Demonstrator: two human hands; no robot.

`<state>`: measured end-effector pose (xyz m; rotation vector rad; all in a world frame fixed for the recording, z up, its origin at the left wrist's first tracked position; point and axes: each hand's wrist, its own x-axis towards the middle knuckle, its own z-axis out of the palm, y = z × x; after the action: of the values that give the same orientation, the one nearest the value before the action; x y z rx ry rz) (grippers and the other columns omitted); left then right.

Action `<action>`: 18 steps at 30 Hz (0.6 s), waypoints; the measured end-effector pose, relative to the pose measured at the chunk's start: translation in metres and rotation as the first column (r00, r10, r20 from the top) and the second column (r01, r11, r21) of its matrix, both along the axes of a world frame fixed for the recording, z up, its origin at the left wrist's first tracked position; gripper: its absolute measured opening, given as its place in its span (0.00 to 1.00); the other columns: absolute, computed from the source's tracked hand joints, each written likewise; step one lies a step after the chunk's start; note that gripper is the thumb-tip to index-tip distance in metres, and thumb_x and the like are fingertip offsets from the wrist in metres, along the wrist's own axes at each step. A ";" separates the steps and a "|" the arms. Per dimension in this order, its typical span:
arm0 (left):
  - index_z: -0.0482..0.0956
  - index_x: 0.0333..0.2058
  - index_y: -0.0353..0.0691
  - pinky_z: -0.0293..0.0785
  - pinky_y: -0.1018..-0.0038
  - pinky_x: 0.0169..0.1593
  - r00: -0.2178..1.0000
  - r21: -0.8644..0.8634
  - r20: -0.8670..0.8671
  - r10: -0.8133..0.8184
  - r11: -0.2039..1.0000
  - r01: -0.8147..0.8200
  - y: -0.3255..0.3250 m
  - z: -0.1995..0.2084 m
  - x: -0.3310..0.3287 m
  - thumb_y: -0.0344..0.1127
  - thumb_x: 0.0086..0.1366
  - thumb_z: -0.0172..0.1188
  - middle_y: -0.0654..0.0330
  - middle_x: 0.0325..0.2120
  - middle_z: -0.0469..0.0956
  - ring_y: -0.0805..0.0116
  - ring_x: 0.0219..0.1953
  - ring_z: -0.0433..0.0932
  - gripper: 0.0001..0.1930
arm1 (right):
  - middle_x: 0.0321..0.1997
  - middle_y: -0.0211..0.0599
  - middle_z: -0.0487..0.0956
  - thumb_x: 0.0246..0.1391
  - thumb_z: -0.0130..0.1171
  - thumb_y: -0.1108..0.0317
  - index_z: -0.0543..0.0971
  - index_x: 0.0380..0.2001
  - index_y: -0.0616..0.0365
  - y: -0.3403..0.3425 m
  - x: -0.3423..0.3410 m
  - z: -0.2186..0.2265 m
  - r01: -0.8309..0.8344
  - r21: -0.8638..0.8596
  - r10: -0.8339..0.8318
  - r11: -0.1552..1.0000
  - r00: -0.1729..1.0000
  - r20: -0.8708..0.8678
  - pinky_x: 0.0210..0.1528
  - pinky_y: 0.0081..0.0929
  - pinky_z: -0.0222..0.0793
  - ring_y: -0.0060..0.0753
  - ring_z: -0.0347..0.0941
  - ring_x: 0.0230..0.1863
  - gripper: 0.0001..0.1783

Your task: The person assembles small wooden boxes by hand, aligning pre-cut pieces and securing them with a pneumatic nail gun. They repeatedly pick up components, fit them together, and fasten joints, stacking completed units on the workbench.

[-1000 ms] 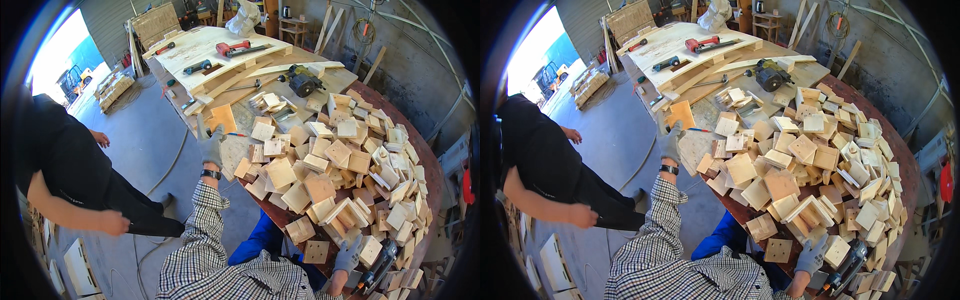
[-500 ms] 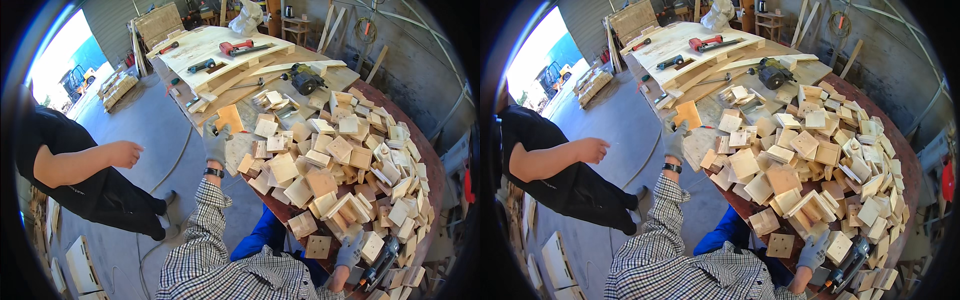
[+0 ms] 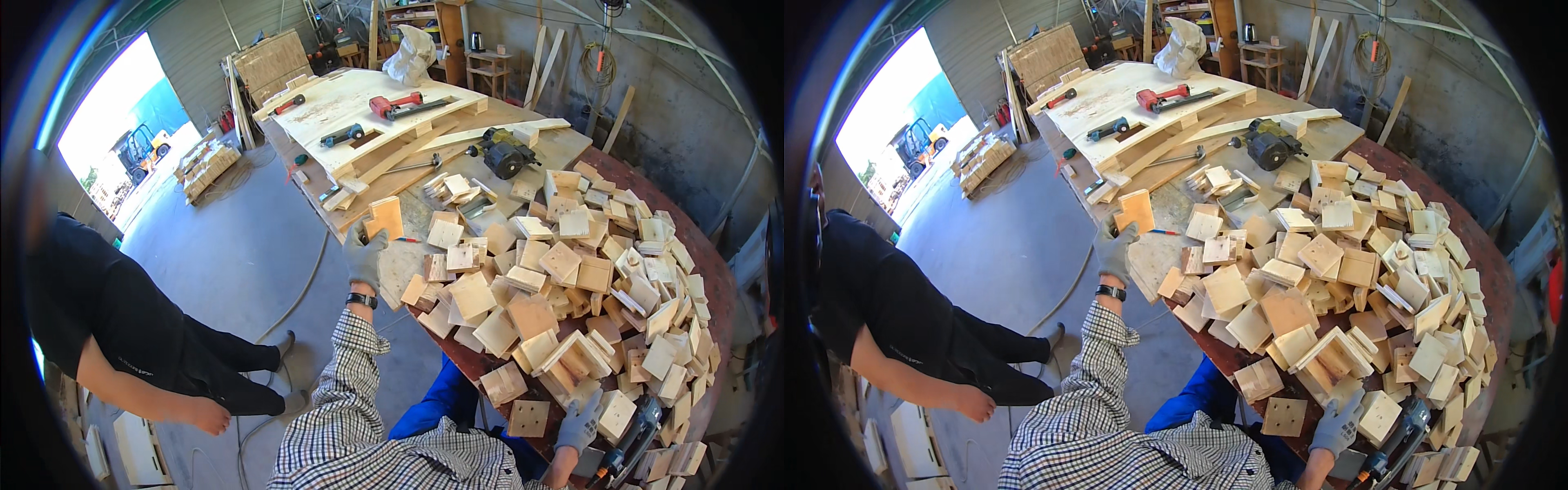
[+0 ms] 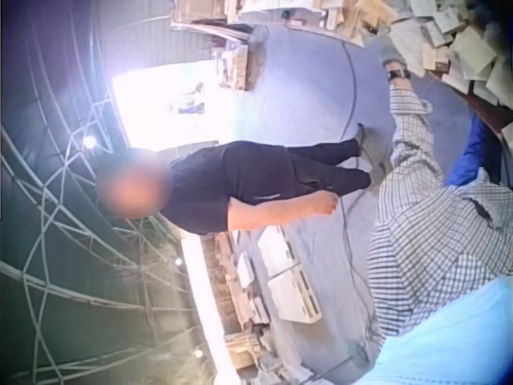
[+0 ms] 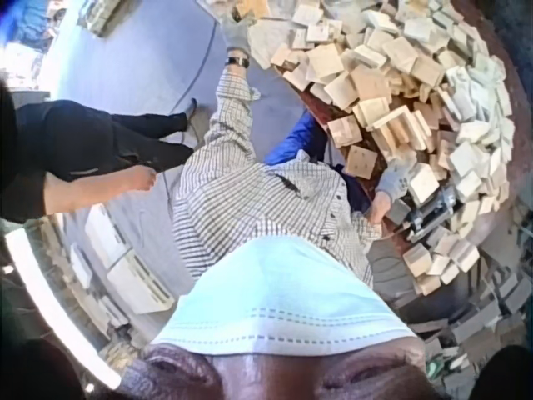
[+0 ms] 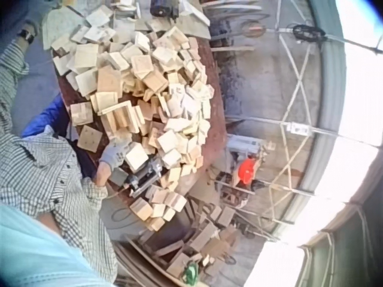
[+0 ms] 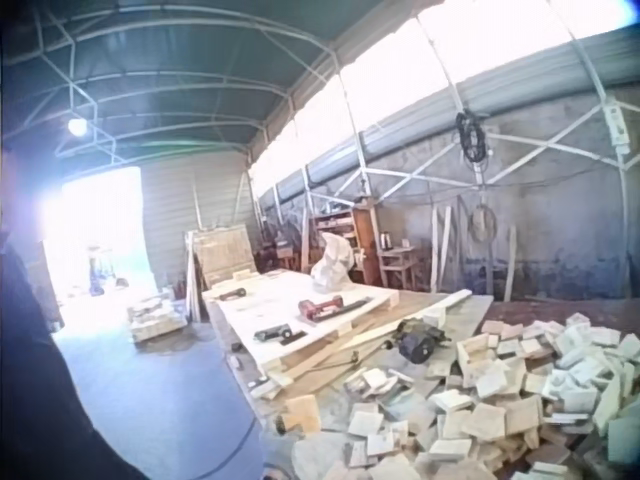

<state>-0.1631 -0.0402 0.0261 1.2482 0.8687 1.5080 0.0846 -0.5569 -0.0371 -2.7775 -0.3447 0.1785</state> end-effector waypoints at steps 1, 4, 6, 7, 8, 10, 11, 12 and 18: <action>0.79 0.56 0.36 0.81 0.77 0.40 0.999 0.053 -0.046 0.021 0.998 -0.018 0.002 -0.003 -0.001 0.22 0.61 0.72 0.63 0.44 0.82 0.76 0.40 0.80 0.24 | 0.70 0.54 0.70 0.66 0.58 0.55 0.55 0.78 0.46 0.000 0.001 0.000 -0.005 0.006 0.005 1.000 1.000 0.000 0.61 0.47 0.73 0.61 0.73 0.64 0.42; 0.81 0.52 0.37 0.79 0.78 0.44 0.994 0.147 -0.094 0.052 0.988 -0.038 0.002 -0.004 -0.001 0.22 0.60 0.73 0.65 0.43 0.83 0.78 0.40 0.79 0.21 | 0.67 0.51 0.71 0.66 0.59 0.56 0.54 0.78 0.46 -0.005 0.002 -0.008 -0.020 0.002 0.020 1.000 0.999 0.046 0.57 0.48 0.75 0.59 0.75 0.61 0.43; 0.82 0.50 0.37 0.79 0.78 0.44 0.994 0.163 -0.094 0.053 0.986 -0.037 0.001 -0.002 -0.002 0.22 0.60 0.73 0.66 0.42 0.83 0.79 0.40 0.79 0.19 | 0.67 0.49 0.71 0.66 0.60 0.57 0.54 0.78 0.46 -0.007 0.002 -0.013 -0.030 0.003 0.030 1.000 0.996 0.079 0.55 0.48 0.76 0.58 0.75 0.60 0.43; 0.81 0.50 0.37 0.79 0.78 0.44 0.994 0.159 -0.093 0.050 0.987 -0.035 0.001 -0.002 -0.002 0.22 0.60 0.73 0.66 0.42 0.83 0.79 0.40 0.79 0.19 | 0.67 0.49 0.71 0.66 0.60 0.57 0.54 0.78 0.46 -0.007 0.002 -0.013 -0.035 0.010 0.034 0.999 0.996 0.088 0.55 0.48 0.76 0.58 0.75 0.60 0.43; 0.81 0.50 0.37 0.79 0.78 0.44 0.995 0.155 -0.091 0.046 0.987 -0.031 0.001 -0.001 -0.002 0.22 0.59 0.74 0.66 0.42 0.83 0.79 0.39 0.78 0.19 | 0.67 0.49 0.71 0.66 0.60 0.57 0.54 0.78 0.46 -0.008 0.003 -0.014 -0.038 0.017 0.037 0.999 0.995 0.098 0.55 0.48 0.76 0.58 0.75 0.60 0.42; 0.81 0.50 0.37 0.79 0.77 0.44 0.992 0.151 -0.121 0.047 0.988 -0.028 0.004 0.001 -0.007 0.22 0.59 0.73 0.66 0.41 0.83 0.78 0.39 0.79 0.20 | 0.66 0.49 0.71 0.66 0.60 0.57 0.55 0.78 0.47 -0.007 0.003 -0.015 -0.042 0.022 0.040 0.999 0.995 0.093 0.55 0.48 0.76 0.58 0.75 0.60 0.42; 0.81 0.50 0.37 0.79 0.77 0.44 0.990 0.149 -0.137 0.047 0.989 -0.026 0.005 0.002 -0.010 0.22 0.59 0.73 0.65 0.41 0.83 0.78 0.39 0.79 0.20 | 0.66 0.49 0.71 0.66 0.60 0.57 0.55 0.78 0.47 -0.006 0.002 -0.015 -0.044 0.025 0.041 0.999 0.995 0.091 0.55 0.48 0.76 0.58 0.75 0.60 0.42; 0.81 0.51 0.37 0.79 0.77 0.43 0.990 0.155 -0.132 0.045 0.988 -0.024 0.004 0.004 -0.010 0.22 0.60 0.73 0.65 0.41 0.83 0.78 0.39 0.79 0.20 | 0.66 0.50 0.71 0.66 0.60 0.57 0.55 0.78 0.47 -0.006 0.002 -0.015 -0.046 0.031 0.043 0.998 0.994 0.096 0.55 0.48 0.76 0.58 0.75 0.60 0.42; 0.80 0.55 0.36 0.81 0.78 0.41 0.998 0.059 -0.024 -0.063 0.996 0.064 -0.003 0.016 -0.008 0.23 0.62 0.71 0.62 0.43 0.83 0.76 0.39 0.81 0.22 | 0.65 0.50 0.72 0.65 0.60 0.58 0.57 0.77 0.49 -0.006 0.003 -0.015 -0.051 0.055 0.045 0.997 0.994 0.104 0.54 0.48 0.76 0.60 0.75 0.59 0.41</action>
<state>-0.1707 -0.0433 0.0417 1.3261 0.7963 1.4813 0.0881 -0.5630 -0.0521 -2.7293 -0.4356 0.0367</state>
